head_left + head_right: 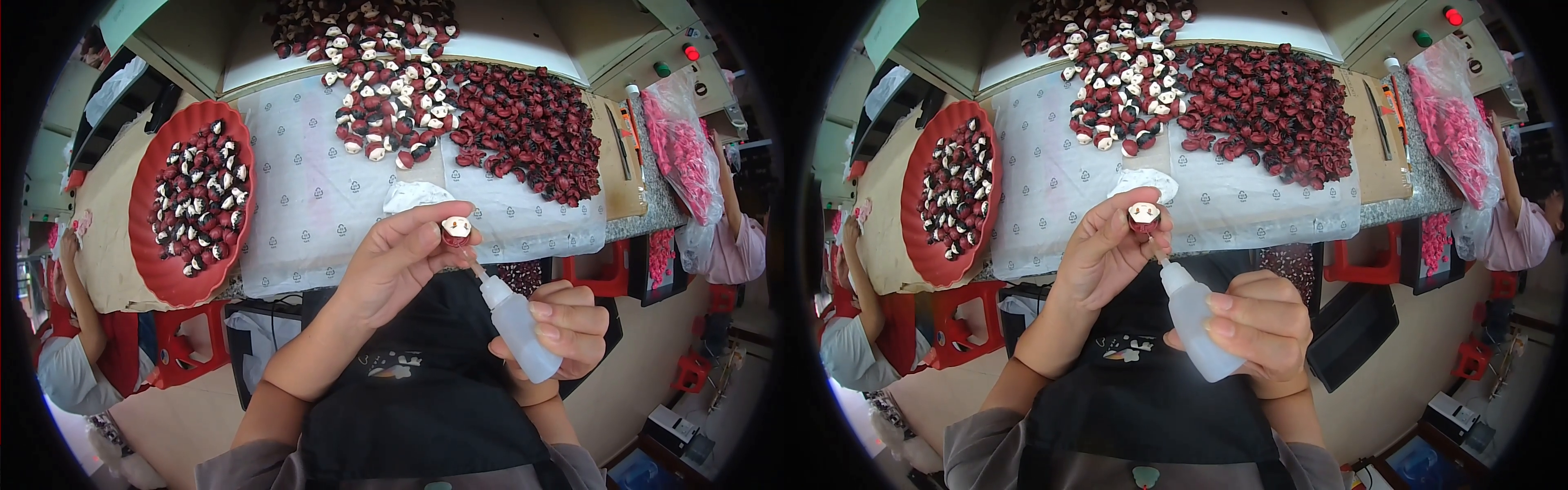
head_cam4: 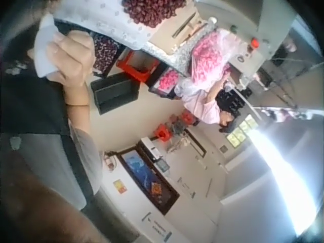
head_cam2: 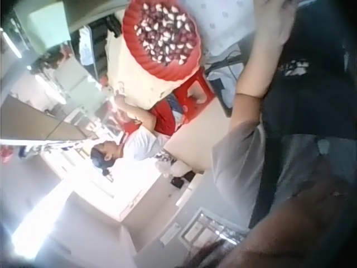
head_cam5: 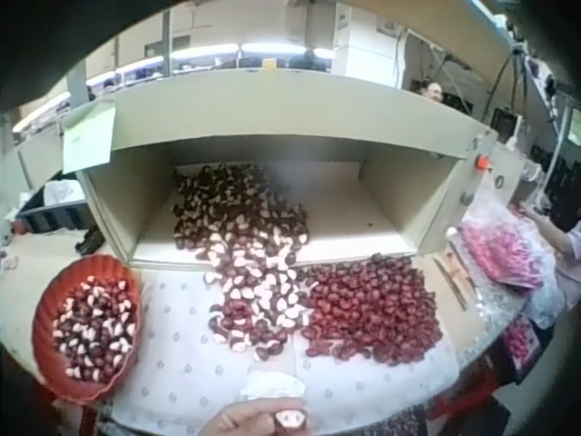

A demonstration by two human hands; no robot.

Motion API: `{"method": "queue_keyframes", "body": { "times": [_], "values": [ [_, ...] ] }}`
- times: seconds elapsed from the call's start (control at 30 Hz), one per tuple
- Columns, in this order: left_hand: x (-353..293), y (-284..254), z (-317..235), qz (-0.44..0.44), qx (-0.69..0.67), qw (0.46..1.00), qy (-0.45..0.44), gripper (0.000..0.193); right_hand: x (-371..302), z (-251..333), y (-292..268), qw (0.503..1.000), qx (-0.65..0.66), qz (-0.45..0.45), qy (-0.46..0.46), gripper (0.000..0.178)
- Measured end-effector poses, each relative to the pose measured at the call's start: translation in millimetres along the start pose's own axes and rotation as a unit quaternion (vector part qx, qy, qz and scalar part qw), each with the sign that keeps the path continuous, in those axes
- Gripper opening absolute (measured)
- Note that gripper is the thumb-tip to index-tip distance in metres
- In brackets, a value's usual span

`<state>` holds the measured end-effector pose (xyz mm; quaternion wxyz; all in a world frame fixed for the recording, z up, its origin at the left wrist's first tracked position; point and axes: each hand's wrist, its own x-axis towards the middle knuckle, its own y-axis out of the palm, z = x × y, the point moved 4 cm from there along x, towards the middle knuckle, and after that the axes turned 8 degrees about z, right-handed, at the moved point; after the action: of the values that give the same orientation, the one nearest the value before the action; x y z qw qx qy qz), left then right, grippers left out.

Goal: The person applies glue from a glue bottle to small toy parts and assembles them by hand at a workshop table.

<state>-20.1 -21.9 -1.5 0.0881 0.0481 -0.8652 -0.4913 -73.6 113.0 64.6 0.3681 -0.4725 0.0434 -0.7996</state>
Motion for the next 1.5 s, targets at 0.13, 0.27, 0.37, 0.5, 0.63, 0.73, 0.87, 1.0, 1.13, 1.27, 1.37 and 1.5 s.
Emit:
{"method": "queue_keyframes", "body": {
  "times": [0.13,0.27,0.37,0.5,0.63,0.73,0.87,1.0,1.13,1.27,1.37,1.5],
  "values": [
    [-1,0,-1,0.016,-0.024,1.000,0.007,0.035,-1,-1,0,1.000,-0.003,-0.005,0.003,0.044],
    [0,0,1,0.023,-0.025,0.999,0.008,0.035,-1,-2,-1,1.000,-0.010,-0.009,0.002,0.044],
    [0,-1,2,0.019,-0.026,0.999,0.007,0.035,-1,-3,-2,1.000,-0.014,-0.010,0.001,0.045],
    [0,0,1,0.008,-0.021,1.000,0.011,0.035,-3,-6,-2,1.000,-0.006,-0.016,0.000,0.045],
    [-5,-14,-20,-0.045,-0.014,0.997,0.065,0.036,0,-18,-15,0.997,-0.015,-0.059,0.050,0.042],
    [-7,-33,-42,-0.077,0.001,0.987,0.139,0.037,-4,-62,-10,0.965,0.086,-0.056,0.241,0.038],
    [-9,-44,-57,-0.102,0.006,0.979,0.178,0.037,7,-109,19,0.966,0.093,0.038,0.239,0.032],
    [-9,-43,-64,-0.119,0.007,0.975,0.186,0.036,34,-112,37,0.981,-0.079,0.073,0.162,0.030],
    [-5,-43,-57,-0.110,-0.008,0.979,0.170,0.037,41,-105,34,0.963,-0.177,0.126,0.158,0.025],
    [7,-36,-47,-0.121,0.012,0.981,0.150,0.037,37,-68,43,0.950,0.116,0.175,0.232,0.015],
    [26,-16,-30,-0.096,0.017,0.987,0.125,0.036,36,-50,54,0.947,0.143,0.203,0.205,0.014],
    [26,-11,-21,-0.088,-0.029,0.989,0.115,0.036,24,-41,59,0.983,0.087,0.105,0.125,0.016]
  ]
}}
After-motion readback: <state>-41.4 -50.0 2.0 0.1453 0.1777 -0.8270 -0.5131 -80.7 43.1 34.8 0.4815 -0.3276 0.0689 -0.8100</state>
